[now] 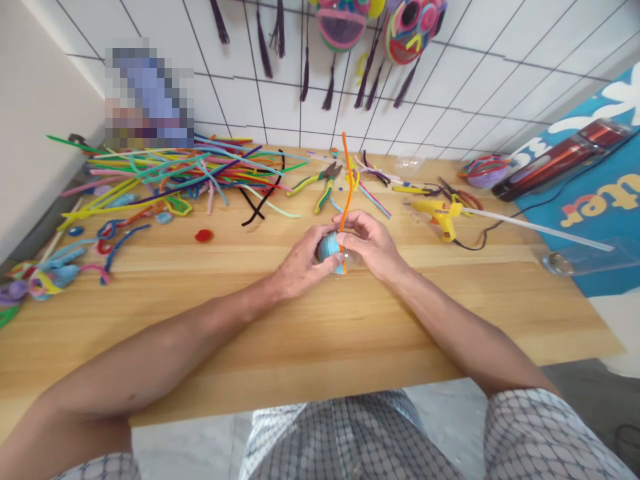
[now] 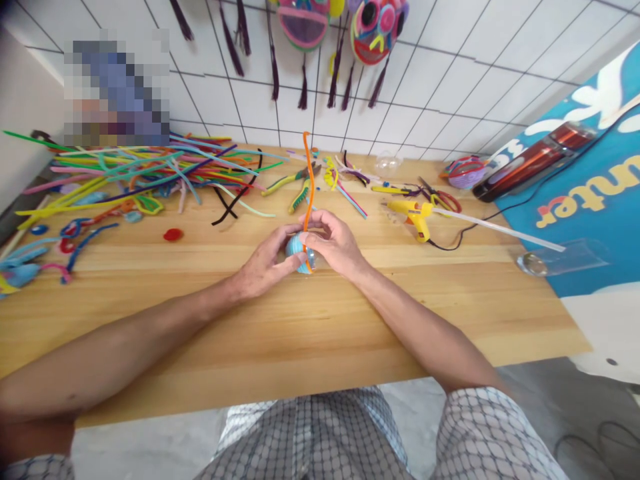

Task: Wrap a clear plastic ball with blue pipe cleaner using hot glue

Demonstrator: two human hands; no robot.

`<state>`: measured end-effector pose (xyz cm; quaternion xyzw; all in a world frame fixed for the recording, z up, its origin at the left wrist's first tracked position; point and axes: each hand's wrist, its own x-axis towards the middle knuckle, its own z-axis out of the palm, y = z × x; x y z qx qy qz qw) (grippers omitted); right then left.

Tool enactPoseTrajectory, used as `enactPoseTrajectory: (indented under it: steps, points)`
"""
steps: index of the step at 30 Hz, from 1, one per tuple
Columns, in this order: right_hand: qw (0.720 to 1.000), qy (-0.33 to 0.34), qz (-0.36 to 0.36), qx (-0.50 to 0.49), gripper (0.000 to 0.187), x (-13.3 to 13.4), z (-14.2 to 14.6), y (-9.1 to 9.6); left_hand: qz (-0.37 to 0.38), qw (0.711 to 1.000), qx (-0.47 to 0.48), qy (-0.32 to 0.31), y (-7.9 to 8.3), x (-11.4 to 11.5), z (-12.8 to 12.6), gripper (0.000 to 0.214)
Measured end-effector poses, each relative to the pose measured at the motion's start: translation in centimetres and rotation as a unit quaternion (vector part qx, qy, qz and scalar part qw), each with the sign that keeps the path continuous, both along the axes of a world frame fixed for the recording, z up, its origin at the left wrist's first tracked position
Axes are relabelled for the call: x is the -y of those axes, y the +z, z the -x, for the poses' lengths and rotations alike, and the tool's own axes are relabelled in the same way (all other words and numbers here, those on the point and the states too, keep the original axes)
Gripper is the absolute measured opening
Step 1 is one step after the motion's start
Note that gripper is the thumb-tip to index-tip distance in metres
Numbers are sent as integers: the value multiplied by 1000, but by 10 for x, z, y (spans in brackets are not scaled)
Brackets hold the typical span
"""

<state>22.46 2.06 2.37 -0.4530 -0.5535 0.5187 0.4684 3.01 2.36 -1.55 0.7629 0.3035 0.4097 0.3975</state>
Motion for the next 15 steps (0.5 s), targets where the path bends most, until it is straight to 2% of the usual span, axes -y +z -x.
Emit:
enactPoseTrajectory:
  steps: [6, 10, 13, 15]
  points:
    - [1000, -7, 13, -2, 38, -2, -3, 3, 48, 999, 15, 19, 2, 1, -1, 50]
    - [999, 4, -6, 38, 39, -2, -10, 13, 35, 998, 14, 58, 2, 1, 0, 47]
    - [997, 40, -13, 72, 43, -3, -13, 15, 16, 998, 24, 62, 1, 0, 0, 45]
    - [996, 44, 4, 71, 39, -5, -15, 13, 6, 998, 23, 62, 0, -1, 0, 45]
